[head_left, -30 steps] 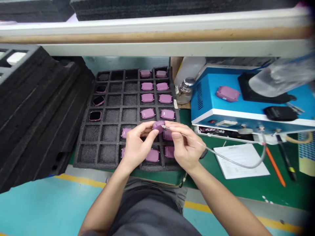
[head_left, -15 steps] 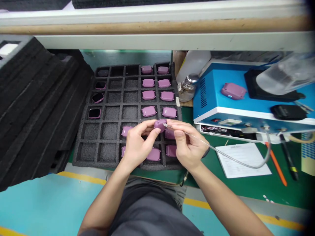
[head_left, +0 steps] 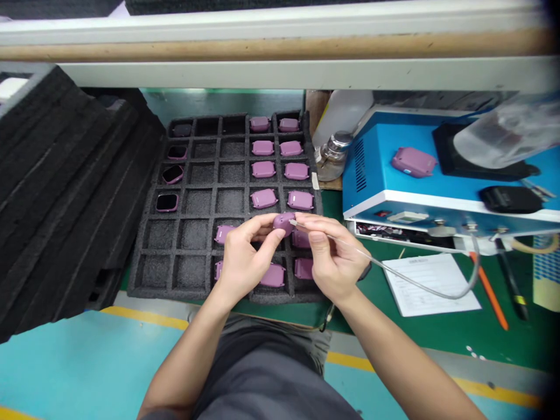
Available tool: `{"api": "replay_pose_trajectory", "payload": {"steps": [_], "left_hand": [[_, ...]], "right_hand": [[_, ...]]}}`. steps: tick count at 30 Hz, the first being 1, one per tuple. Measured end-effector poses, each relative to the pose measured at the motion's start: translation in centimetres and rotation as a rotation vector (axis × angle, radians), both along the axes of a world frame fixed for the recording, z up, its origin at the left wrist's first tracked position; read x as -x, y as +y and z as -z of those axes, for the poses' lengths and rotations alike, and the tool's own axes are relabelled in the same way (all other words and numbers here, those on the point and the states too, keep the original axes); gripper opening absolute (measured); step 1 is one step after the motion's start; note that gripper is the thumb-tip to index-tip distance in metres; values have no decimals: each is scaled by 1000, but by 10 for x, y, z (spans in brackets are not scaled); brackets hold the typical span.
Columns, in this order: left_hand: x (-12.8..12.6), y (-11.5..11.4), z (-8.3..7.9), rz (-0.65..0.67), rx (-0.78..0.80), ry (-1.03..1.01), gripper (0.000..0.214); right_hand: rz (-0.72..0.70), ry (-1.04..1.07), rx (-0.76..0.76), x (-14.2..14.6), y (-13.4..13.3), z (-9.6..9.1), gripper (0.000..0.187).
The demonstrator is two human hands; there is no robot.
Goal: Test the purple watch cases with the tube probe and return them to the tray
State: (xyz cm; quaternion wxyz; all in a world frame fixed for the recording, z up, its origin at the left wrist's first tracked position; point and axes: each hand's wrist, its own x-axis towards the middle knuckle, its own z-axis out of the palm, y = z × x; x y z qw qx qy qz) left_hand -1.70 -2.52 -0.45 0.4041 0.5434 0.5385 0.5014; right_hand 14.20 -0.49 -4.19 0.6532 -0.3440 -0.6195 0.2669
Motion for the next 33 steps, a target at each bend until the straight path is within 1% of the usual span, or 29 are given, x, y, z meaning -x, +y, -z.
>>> {"api": "replay_pose_trajectory", "payload": {"steps": [18, 24, 33], "left_hand": [[2, 3, -3, -22, 8, 73, 25], [2, 6, -5, -36, 10, 54, 25], [2, 6, -5, -36, 14, 59, 27]], "right_hand": [[-10, -43, -2, 1, 4, -6, 19], [-8, -38, -20, 1, 8, -7, 18], [-19, -39, -9, 1, 8, -9, 17]]}}
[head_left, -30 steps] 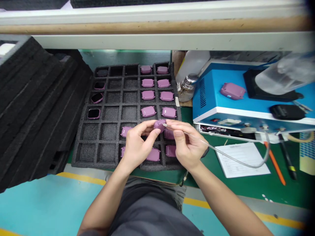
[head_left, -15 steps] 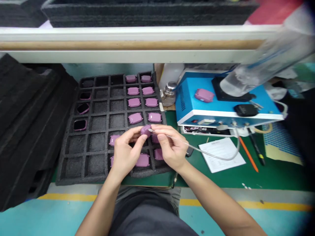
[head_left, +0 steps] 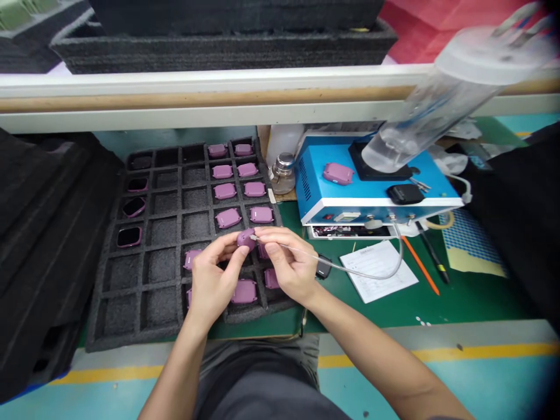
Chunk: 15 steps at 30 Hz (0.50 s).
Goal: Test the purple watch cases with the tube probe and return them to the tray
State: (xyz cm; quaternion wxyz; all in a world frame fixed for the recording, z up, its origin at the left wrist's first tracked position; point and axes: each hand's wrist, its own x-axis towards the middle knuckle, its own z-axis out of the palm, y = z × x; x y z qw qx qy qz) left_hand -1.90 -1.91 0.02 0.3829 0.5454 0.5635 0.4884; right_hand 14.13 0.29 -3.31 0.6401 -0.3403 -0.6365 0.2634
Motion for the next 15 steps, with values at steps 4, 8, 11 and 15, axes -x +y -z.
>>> {"api": "replay_pose_trajectory", "payload": {"steps": [4, 8, 11, 15], "left_hand": [[0, 0, -1, 3, -1, -4, 27], [0, 0, -2, 6, -8, 9, 26], [-1, -1, -2, 11, -9, 17, 25], [0, -2, -1, 13, -5, 18, 26]], "right_hand": [[9, -10, -5, 0, 0, -1, 16], [16, -10, -8, 0, 0, 0, 17], [7, -5, -9, 0, -1, 1, 18], [1, 2, 6, -1, -2, 3, 19]]}}
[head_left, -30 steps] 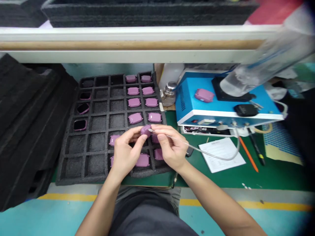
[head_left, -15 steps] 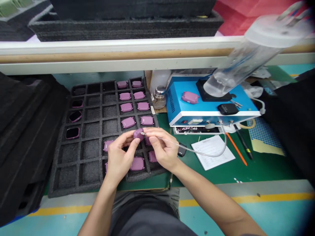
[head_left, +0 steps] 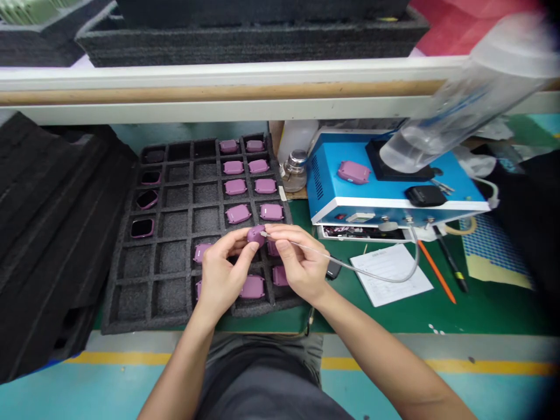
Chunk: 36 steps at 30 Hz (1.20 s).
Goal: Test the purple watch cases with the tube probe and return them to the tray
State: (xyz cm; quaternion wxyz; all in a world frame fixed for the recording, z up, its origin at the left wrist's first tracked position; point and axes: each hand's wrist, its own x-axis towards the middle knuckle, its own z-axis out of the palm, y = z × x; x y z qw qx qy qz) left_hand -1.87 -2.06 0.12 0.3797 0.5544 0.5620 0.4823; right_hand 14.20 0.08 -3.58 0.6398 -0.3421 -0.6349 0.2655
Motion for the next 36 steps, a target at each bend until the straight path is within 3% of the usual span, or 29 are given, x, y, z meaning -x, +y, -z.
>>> {"api": "replay_pose_trajectory", "payload": {"steps": [36], "left_hand": [[-1, 1, -1, -16, 5, -15, 27]], "right_hand": [[25, -32, -2, 0, 2, -3, 15]]}}
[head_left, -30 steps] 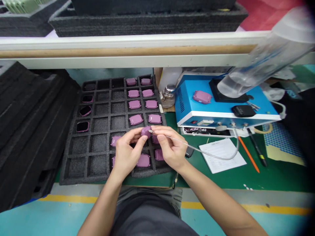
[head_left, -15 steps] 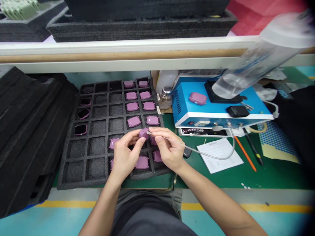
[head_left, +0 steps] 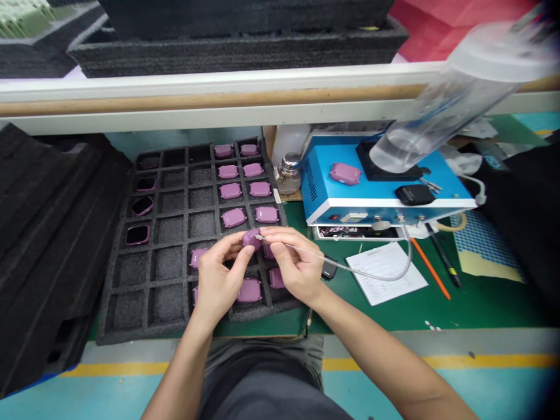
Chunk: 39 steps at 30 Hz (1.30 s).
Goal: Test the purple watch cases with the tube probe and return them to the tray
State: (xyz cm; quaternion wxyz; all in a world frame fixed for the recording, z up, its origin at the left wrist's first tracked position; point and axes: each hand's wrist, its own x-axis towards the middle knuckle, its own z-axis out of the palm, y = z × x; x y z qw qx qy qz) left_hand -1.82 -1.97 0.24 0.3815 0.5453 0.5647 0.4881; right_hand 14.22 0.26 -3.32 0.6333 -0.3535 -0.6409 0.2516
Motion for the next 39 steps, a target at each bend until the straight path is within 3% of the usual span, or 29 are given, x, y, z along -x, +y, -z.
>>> {"api": "replay_pose_trajectory", "payload": {"steps": [34, 39], "left_hand": [[2, 2, 4, 22, -7, 12, 26], [-3, -6, -1, 18, -53, 144, 25]], "right_hand": [[-12, 3, -16, 0, 0, -2, 18], [-18, 19, -12, -2, -4, 1, 18]]}}
